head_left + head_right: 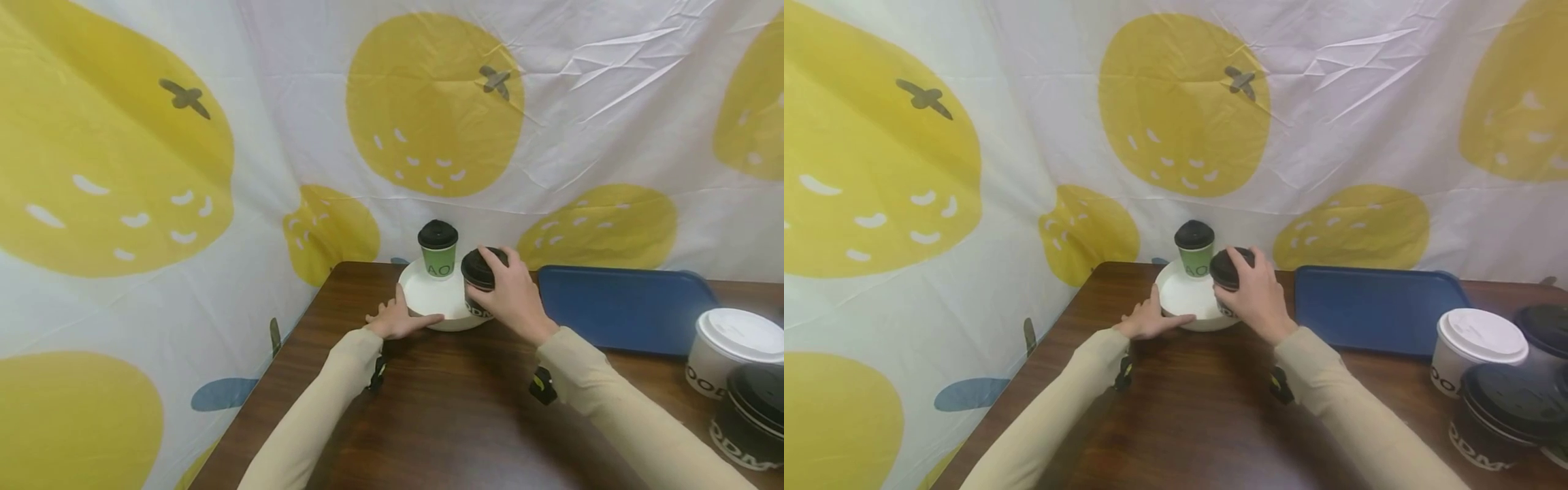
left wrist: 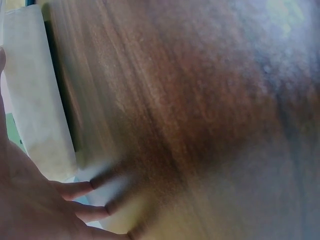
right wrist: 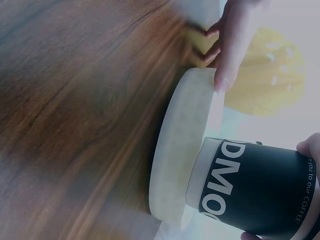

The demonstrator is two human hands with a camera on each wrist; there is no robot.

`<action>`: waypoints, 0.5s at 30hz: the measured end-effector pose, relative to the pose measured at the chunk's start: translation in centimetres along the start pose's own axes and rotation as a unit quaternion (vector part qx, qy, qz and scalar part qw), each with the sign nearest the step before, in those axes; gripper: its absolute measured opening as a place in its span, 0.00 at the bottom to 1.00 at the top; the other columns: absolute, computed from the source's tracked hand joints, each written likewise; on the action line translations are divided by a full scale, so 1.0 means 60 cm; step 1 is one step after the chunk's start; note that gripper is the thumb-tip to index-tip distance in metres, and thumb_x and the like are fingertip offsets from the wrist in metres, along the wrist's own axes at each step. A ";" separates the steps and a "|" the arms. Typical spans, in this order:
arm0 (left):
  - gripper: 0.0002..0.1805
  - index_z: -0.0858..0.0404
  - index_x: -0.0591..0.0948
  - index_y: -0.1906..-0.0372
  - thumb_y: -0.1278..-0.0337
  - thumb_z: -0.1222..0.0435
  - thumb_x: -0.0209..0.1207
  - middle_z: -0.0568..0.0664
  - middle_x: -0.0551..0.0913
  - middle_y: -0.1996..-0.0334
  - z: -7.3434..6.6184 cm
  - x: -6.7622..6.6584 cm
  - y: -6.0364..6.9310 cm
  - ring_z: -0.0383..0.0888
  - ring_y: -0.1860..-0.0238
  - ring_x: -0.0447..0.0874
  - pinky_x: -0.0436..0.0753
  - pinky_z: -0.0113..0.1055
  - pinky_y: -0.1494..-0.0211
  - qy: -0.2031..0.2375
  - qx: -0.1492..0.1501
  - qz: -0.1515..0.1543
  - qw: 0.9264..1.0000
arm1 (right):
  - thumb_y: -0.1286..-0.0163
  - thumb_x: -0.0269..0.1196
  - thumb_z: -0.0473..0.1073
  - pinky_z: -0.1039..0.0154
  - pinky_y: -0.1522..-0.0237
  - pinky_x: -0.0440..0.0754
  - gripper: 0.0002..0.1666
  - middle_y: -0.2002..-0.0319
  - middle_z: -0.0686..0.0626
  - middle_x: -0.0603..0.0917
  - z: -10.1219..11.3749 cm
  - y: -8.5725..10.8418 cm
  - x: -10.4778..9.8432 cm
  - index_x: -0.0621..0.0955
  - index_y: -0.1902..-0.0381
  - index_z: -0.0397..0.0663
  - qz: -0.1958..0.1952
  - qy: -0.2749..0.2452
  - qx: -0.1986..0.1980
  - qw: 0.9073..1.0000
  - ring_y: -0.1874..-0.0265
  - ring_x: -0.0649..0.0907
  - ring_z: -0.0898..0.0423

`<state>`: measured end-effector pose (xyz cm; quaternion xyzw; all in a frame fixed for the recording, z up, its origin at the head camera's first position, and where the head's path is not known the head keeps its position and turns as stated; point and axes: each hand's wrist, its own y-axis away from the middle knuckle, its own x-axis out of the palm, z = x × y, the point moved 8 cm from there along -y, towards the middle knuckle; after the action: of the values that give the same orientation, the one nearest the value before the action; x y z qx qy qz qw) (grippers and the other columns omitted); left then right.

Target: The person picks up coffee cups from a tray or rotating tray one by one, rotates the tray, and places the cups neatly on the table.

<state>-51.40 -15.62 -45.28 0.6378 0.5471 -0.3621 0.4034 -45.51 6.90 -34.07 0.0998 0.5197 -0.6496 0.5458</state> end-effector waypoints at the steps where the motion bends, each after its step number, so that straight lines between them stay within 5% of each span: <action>1: 0.74 0.62 0.34 0.16 0.52 0.22 0.56 0.70 0.54 0.19 0.000 0.000 0.000 0.70 0.17 0.51 0.55 0.75 0.23 0.001 0.000 0.000 1.000 | 0.35 0.71 0.50 0.30 0.51 0.83 0.43 0.29 0.29 0.68 -0.001 0.001 -0.001 0.71 0.25 0.49 -0.001 0.000 0.002 1.000 0.37 0.76 0.26; 15: 0.75 0.62 0.35 0.16 0.53 0.21 0.56 0.70 0.55 0.19 0.002 0.001 -0.004 0.70 0.18 0.52 0.55 0.76 0.24 0.004 -0.001 -0.007 1.000 | 0.36 0.71 0.50 0.28 0.52 0.82 0.42 0.29 0.29 0.69 -0.014 0.023 -0.020 0.72 0.25 0.51 -0.014 -0.004 0.011 1.000 0.38 0.76 0.27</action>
<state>-51.64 -15.68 -45.39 0.6347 0.5535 -0.3625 0.3992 -44.30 8.45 -34.37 0.0960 0.5120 -0.6633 0.5374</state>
